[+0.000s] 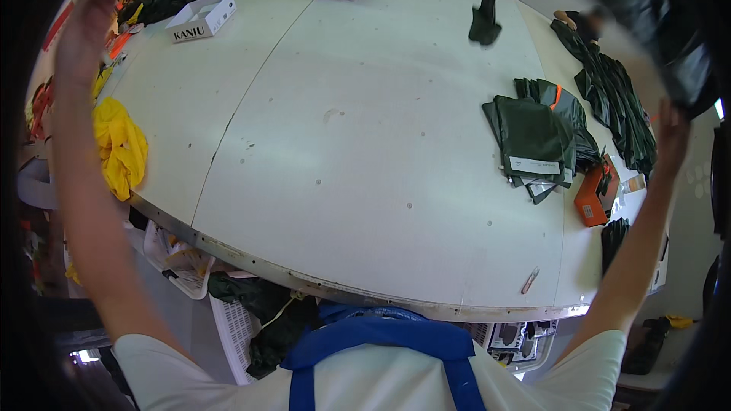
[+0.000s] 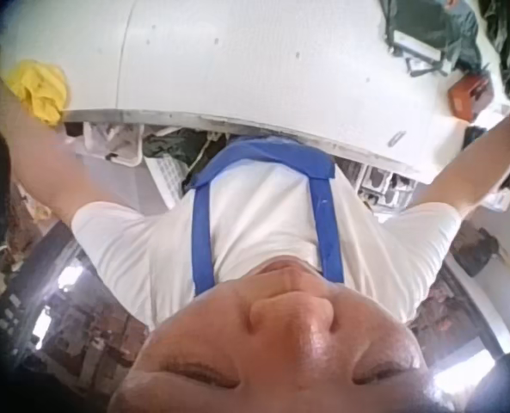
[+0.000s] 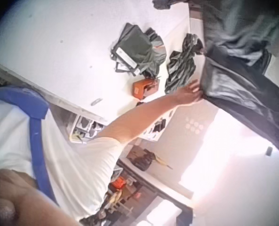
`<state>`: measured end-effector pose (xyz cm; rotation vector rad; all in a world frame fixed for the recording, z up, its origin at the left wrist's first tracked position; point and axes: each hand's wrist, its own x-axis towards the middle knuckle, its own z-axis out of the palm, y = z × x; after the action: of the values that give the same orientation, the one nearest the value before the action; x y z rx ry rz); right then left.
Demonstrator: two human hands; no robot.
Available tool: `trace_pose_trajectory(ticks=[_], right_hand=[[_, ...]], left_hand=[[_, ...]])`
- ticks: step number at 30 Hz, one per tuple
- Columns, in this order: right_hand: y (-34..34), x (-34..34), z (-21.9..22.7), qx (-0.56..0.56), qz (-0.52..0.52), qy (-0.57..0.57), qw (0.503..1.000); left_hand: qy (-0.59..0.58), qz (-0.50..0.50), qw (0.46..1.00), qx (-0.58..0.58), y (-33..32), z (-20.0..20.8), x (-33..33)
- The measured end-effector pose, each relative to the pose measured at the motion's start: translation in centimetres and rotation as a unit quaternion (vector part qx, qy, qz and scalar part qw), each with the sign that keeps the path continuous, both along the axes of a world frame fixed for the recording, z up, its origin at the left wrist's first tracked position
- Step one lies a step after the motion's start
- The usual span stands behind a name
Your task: The person folds a dark green raincoat on a white table. They smooth the fabric, fold the sleeves inward, and fold the body into a compact rectangle. The person then places the folded coat into a matching green storage bag and sets it aside.
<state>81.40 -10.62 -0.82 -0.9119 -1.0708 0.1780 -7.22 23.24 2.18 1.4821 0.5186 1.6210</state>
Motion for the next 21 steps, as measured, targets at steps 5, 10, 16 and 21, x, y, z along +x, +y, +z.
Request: trace_pose_trajectory(ticks=[5, 10, 16, 21], right_hand=[[0.5, -7.3, -22.7, -0.108, -0.085, 0.291, 0.947], [-5.9, -16.4, -38.0, -0.208, -0.074, 0.472, 0.853], [-16.1, -29.2, -42.9, -0.253, -0.014, 0.622, 0.741], [-25.0, -37.3, -41.2, -0.235, 0.049, 0.71, 0.662]], left_hand=[[-0.051, -0.069, 0.971, -0.224, -2.4, -20.8, 4.7], [-0.015, -0.017, 0.925, -0.38, -5.9, -39.9, -0.4], [0.227, 0.152, 0.838, -0.473, -10.4, -51.5, -7.6], [0.522, 0.172, 0.834, -0.046, -15.7, -42.0, 10.1]])
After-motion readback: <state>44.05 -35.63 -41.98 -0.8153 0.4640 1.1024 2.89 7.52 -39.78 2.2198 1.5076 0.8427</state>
